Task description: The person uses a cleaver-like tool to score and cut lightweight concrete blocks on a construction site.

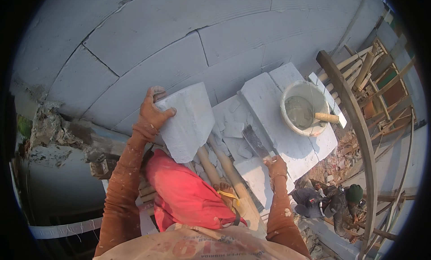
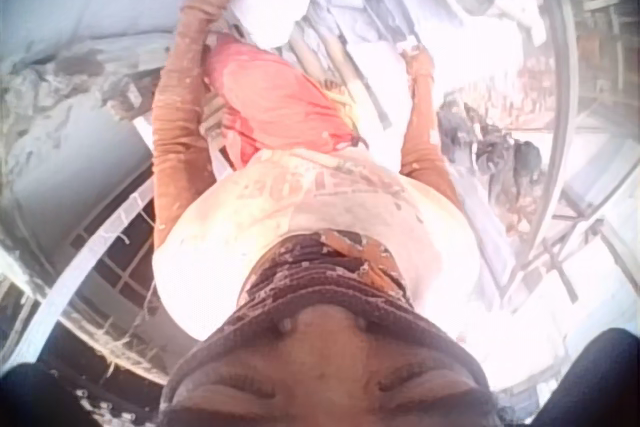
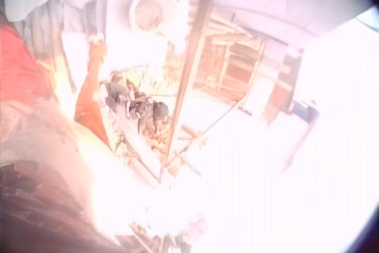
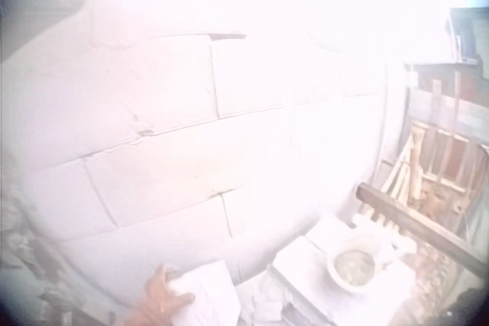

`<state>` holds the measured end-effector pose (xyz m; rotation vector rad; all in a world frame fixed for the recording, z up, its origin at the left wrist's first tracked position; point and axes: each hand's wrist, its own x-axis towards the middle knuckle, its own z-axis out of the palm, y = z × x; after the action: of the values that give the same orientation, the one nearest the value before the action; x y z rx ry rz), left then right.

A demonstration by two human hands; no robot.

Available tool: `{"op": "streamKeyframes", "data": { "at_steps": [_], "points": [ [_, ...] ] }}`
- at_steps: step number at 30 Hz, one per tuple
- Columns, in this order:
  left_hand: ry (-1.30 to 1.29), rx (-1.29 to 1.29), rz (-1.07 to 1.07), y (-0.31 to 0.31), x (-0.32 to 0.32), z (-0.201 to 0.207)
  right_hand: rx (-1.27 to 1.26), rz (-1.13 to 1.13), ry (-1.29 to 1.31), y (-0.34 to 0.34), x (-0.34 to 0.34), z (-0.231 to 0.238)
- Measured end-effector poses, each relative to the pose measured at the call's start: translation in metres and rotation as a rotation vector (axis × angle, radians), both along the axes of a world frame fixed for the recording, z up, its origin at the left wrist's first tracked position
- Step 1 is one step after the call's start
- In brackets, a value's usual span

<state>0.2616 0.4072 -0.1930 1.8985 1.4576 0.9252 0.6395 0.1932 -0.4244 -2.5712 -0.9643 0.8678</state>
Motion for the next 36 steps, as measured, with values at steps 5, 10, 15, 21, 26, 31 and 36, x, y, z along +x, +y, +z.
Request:
{"op": "streamKeyframes", "data": {
  "at_steps": [5, 10, 15, 21, 26, 31, 36],
  "points": [
    [-0.049, 0.160, -0.003, -0.012, -0.006, 0.073, -0.023, -0.038, 0.050, -0.001, -0.011, 0.021],
    [-0.150, 0.132, -0.072, -0.038, -0.017, 0.134, -0.165, 0.122, -0.088, -0.014, -0.014, 0.038],
    [-0.104, -0.004, -0.173, -0.048, -0.002, 0.177, 0.598, 0.220, 0.522, 0.027, -0.031, 0.049],
    [-0.008, -0.204, -0.103, -0.013, -0.003, 0.144, 0.657, -0.053, 1.917, 0.058, -0.158, 0.102],
    [-0.795, -0.496, -0.207, -0.018, -0.005, 0.130, 0.739, -0.034, 2.235, 0.069, -0.198, 0.087],
    [-0.960, -0.285, -0.139, -0.127, -0.016, 0.053, 0.340, 0.000, 2.889, 0.089, -0.240, 0.106],
    [-0.508, 0.046, -0.054, -0.183, 0.008, 0.049, 0.474, 0.097, 2.662, 0.101, -0.238, 0.146]
  ]
}}
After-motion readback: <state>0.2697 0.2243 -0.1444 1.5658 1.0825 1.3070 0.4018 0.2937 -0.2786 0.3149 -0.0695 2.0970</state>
